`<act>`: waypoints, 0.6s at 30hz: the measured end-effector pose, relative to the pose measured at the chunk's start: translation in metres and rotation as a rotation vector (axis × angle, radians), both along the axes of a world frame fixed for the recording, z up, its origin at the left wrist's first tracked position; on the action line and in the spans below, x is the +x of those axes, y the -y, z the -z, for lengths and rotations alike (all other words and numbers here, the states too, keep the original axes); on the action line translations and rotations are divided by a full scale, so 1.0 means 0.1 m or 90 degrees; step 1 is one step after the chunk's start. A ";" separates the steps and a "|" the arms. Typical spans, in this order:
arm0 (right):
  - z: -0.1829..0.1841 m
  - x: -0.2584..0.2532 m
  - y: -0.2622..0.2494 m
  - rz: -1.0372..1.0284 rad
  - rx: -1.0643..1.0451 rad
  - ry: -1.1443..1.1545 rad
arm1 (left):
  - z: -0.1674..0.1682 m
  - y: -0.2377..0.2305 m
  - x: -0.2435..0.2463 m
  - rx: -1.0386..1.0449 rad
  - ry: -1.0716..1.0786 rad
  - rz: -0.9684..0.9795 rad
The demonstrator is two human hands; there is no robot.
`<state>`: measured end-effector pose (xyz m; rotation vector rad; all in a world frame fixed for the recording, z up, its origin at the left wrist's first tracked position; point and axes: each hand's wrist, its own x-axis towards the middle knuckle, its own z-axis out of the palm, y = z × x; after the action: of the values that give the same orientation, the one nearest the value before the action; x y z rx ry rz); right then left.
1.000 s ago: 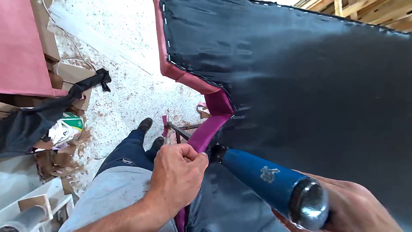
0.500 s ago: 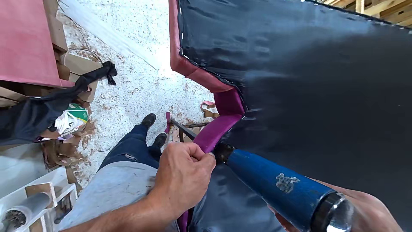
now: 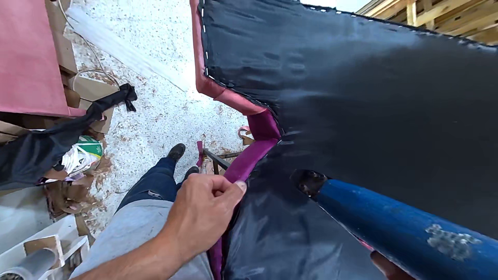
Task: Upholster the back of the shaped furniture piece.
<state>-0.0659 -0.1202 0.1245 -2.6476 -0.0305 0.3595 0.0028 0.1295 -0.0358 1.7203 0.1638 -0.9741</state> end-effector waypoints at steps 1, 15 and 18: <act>-0.01 -0.03 -0.01 0.006 0.005 -0.001 | 0.01 -0.06 -0.06 -0.002 0.043 0.003; 0.15 -0.39 -0.15 0.012 0.053 0.009 | -0.03 -0.06 -0.49 0.033 0.101 -0.027; 0.13 -0.46 -0.14 0.009 0.059 0.007 | -0.05 -0.04 -0.49 0.032 0.061 -0.057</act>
<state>-0.1121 -0.1061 0.1111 -2.5577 -0.0303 0.3298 -0.0462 0.1332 -0.0305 1.7865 0.2035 -0.8261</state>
